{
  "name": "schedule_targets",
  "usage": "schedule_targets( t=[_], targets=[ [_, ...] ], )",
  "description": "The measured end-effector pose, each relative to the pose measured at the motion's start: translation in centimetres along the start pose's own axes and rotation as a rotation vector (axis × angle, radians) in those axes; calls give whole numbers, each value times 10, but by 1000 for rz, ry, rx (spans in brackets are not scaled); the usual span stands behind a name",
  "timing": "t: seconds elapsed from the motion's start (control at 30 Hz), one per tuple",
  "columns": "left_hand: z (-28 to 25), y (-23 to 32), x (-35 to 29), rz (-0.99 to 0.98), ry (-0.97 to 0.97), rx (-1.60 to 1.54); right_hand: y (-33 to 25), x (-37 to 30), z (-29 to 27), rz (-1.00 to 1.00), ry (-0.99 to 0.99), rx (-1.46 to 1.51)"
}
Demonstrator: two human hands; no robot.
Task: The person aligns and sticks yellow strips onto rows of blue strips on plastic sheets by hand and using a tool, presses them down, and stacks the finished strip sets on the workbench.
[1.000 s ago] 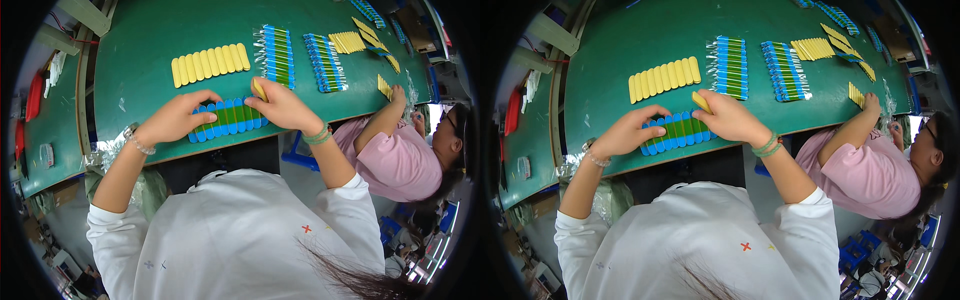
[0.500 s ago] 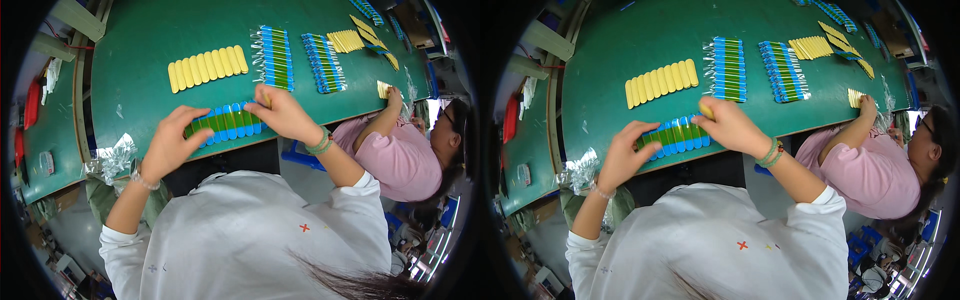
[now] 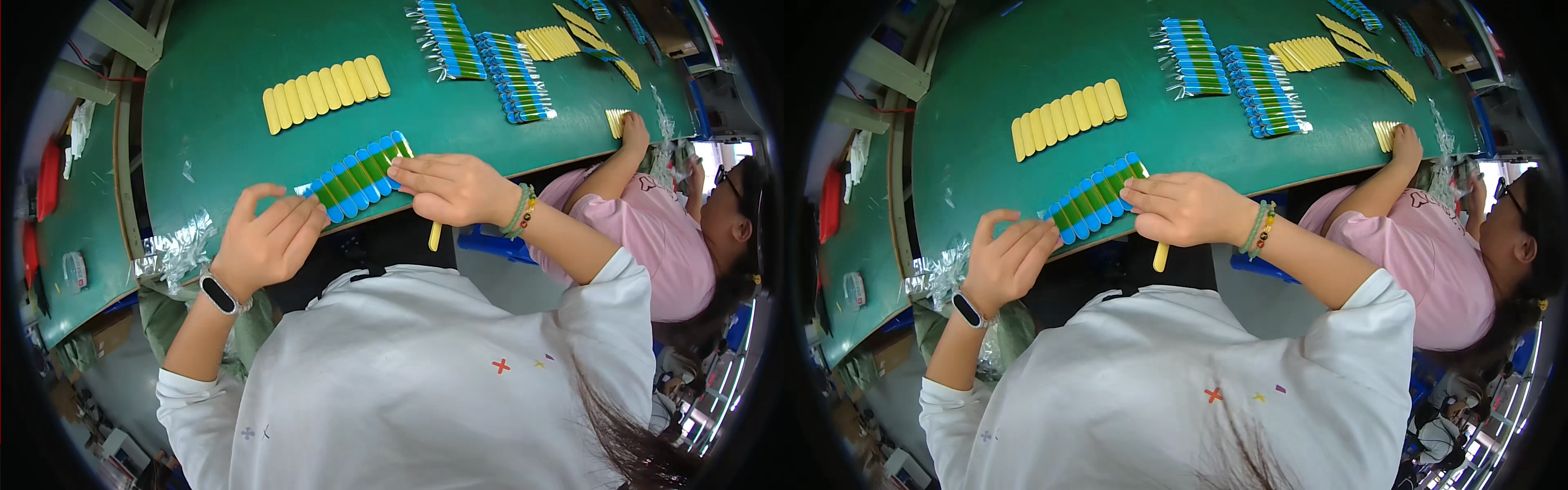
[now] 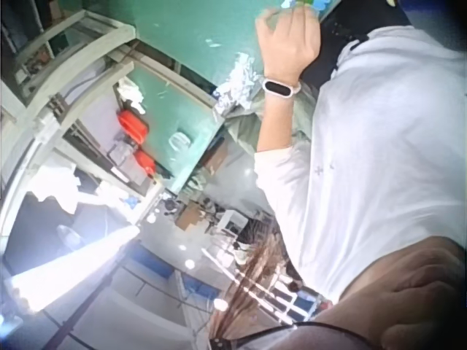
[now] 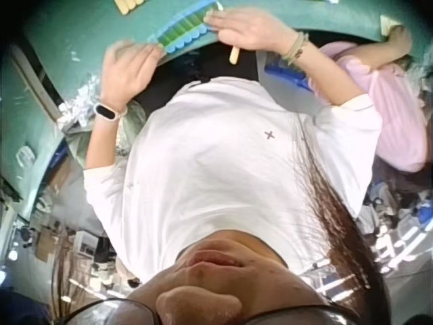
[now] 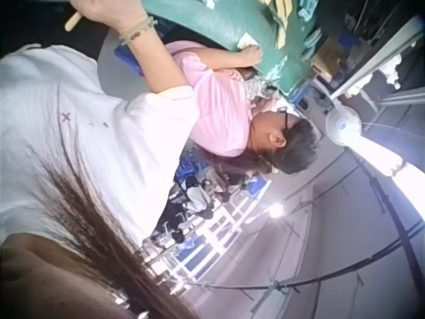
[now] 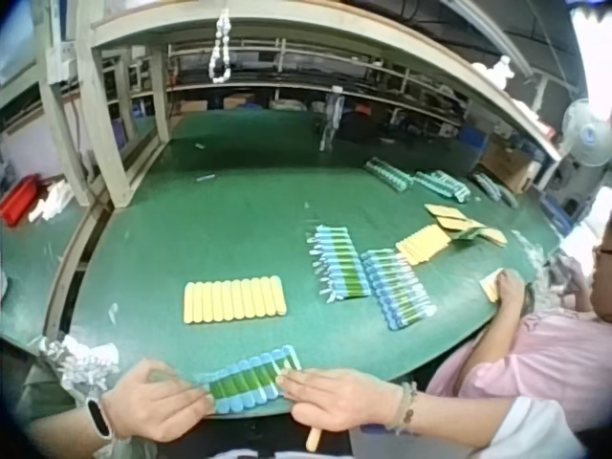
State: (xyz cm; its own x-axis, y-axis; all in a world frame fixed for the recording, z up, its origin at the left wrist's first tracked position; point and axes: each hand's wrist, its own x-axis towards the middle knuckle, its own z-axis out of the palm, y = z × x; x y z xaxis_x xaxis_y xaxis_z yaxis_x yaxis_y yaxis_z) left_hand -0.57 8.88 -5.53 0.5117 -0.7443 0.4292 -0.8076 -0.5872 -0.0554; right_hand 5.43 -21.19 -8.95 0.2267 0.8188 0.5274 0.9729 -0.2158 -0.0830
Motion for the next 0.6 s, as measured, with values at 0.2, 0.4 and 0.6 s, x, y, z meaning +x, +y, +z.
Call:
schedule_targets(
  t=[0.2,0.4,0.6],
  targets=[
    [-23,40,-6,-67,23,-20,-14,-10,-7,25,30,29],
    [-34,62,-4,-67,13,-5,-28,4,-7,280,64,197],
    [-50,72,-4,-91,-17,5,-27,-11,-7,121,33,74]
  ],
)
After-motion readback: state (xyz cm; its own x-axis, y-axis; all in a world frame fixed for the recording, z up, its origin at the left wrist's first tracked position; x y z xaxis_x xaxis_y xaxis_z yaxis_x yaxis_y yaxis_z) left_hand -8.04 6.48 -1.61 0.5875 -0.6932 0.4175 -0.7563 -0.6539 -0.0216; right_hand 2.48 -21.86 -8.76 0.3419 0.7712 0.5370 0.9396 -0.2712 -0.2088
